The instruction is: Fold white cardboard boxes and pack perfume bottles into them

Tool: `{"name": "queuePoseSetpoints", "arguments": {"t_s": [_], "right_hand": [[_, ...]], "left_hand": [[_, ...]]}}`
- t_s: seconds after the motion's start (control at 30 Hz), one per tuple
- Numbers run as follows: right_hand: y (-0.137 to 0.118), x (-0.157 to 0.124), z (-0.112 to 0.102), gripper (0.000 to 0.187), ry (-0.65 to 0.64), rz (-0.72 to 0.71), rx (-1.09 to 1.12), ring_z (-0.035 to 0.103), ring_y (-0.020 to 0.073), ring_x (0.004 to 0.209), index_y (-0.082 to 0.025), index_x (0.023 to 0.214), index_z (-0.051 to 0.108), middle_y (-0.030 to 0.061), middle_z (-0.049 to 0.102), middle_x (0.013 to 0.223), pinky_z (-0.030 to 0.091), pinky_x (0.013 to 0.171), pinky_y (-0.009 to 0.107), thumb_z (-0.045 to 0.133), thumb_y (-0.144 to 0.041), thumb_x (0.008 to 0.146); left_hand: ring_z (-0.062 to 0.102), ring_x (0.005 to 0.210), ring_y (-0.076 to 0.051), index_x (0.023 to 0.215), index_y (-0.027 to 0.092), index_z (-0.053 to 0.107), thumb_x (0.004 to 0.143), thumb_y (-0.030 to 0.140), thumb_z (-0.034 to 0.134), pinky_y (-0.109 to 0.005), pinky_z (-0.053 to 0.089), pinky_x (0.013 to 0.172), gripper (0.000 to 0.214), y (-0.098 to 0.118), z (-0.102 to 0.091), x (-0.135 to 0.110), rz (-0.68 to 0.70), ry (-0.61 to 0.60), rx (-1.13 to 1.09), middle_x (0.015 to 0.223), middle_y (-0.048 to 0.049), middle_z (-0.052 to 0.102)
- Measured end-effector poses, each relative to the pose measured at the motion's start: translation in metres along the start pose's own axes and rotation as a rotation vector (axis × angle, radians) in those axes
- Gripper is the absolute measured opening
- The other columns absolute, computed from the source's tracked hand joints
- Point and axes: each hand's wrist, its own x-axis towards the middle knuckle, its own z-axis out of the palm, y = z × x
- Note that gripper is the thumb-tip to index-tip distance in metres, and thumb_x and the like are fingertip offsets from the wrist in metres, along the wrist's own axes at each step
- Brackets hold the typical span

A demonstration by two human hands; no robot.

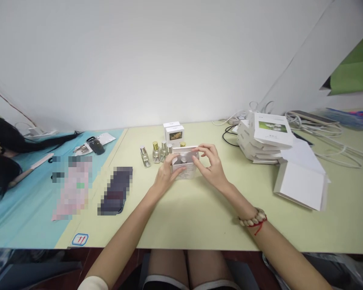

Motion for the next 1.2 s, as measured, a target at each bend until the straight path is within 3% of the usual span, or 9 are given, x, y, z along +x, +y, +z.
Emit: {"name": "queuePoseSetpoints", "arguments": {"t_s": [0.07, 0.2, 0.37, 0.47, 0.6, 0.77, 0.9, 1.03, 1.2], "right_hand": [[0.001, 0.000, 0.000, 0.019, -0.013, 0.016, 0.034, 0.050, 0.0221, 0.103, -0.025, 0.101, 0.056, 0.0085, 0.051, 0.105, 0.049, 0.078, 0.037, 0.049, -0.029, 0.083], [0.005, -0.002, 0.003, 0.017, -0.064, 0.114, 0.151, 0.054, 0.0187, 0.094, -0.023, 0.094, 0.056, 0.0070, 0.051, 0.101, 0.052, 0.065, 0.029, 0.044, -0.031, 0.086], [0.012, -0.007, 0.007, 0.023, -0.166, 0.222, 0.258, 0.054, 0.0150, 0.078, -0.023, 0.097, 0.054, 0.0062, 0.052, 0.105, 0.049, 0.049, 0.022, 0.041, -0.038, 0.087], [0.015, -0.009, 0.006, 0.025, -0.141, 0.174, 0.176, 0.056, 0.0165, 0.084, -0.023, 0.098, 0.057, 0.0074, 0.051, 0.109, 0.050, 0.050, 0.023, 0.041, -0.038, 0.087], [0.017, -0.011, 0.005, 0.027, -0.130, 0.096, 0.067, 0.057, 0.0170, 0.088, -0.026, 0.106, 0.056, 0.0071, 0.049, 0.113, 0.054, 0.057, 0.026, 0.036, -0.034, 0.090], [0.020, -0.013, 0.006, 0.029, -0.158, 0.069, 0.025, 0.056, 0.0170, 0.092, -0.028, 0.110, 0.055, 0.0070, 0.046, 0.116, 0.055, 0.060, 0.027, 0.034, -0.034, 0.091], [0.022, -0.011, 0.004, 0.031, -0.197, 0.099, 0.042, 0.053, 0.0191, 0.101, -0.027, 0.109, 0.058, 0.0077, 0.045, 0.116, 0.055, 0.062, 0.027, 0.033, -0.036, 0.091], [0.019, -0.011, 0.003, 0.031, -0.232, 0.111, 0.106, 0.049, 0.0208, 0.109, -0.027, 0.106, 0.061, 0.0074, 0.044, 0.115, 0.055, 0.061, 0.025, 0.036, -0.039, 0.090], [0.015, -0.013, 0.008, 0.033, -0.217, 0.129, 0.086, 0.054, 0.0182, 0.099, -0.027, 0.117, 0.051, 0.0076, 0.044, 0.119, 0.055, 0.062, 0.026, 0.039, -0.039, 0.089]], "left_hand": [[0.054, 0.110, -0.018, 0.127, 0.024, 0.029, 0.087, 0.029, 0.047, -0.031, 0.050, 0.083, 0.044, 0.003, -0.001, 0.001, -0.001, 0.001, 0.010, 0.123, -0.0110, 0.050], [0.052, 0.110, -0.017, 0.112, 0.023, 0.046, 0.091, 0.025, 0.037, -0.032, 0.046, 0.088, 0.023, 0.008, -0.006, 0.004, -0.011, -0.066, 0.068, 0.119, -0.0091, 0.050], [0.053, 0.104, -0.017, 0.112, 0.023, 0.047, 0.092, 0.028, 0.036, -0.031, 0.047, 0.085, 0.024, 0.011, -0.011, 0.005, -0.046, -0.079, 0.091, 0.113, -0.0082, 0.049], [0.051, 0.107, -0.017, 0.116, 0.024, 0.046, 0.093, 0.027, 0.033, -0.030, 0.046, 0.086, 0.027, 0.013, -0.013, 0.006, -0.029, -0.130, 0.103, 0.118, -0.0081, 0.046], [0.054, 0.100, -0.016, 0.104, 0.022, 0.050, 0.092, 0.030, 0.035, -0.030, 0.048, 0.081, 0.021, 0.015, -0.014, 0.006, -0.051, -0.150, 0.141, 0.114, -0.0077, 0.046], [0.054, 0.102, -0.016, 0.111, 0.023, 0.035, 0.091, 0.031, 0.039, -0.028, 0.050, 0.076, 0.022, 0.010, -0.008, 0.001, -0.054, -0.083, 0.032, 0.119, -0.0101, 0.045], [0.056, 0.097, -0.013, 0.113, 0.024, 0.024, 0.088, 0.033, 0.044, -0.028, 0.052, 0.074, 0.034, 0.007, -0.002, -0.002, -0.141, -0.001, -0.097, 0.120, -0.0105, 0.045], [0.055, 0.102, -0.015, 0.113, 0.024, 0.030, 0.089, 0.031, 0.043, -0.028, 0.052, 0.075, 0.028, 0.007, -0.003, -0.001, -0.139, -0.009, -0.043, 0.119, -0.0092, 0.047], [0.051, 0.111, -0.017, 0.115, 0.023, 0.040, 0.091, 0.029, 0.038, -0.029, 0.051, 0.081, 0.025, 0.007, -0.005, 0.001, -0.090, -0.022, 0.046, 0.122, -0.0095, 0.047]]}}
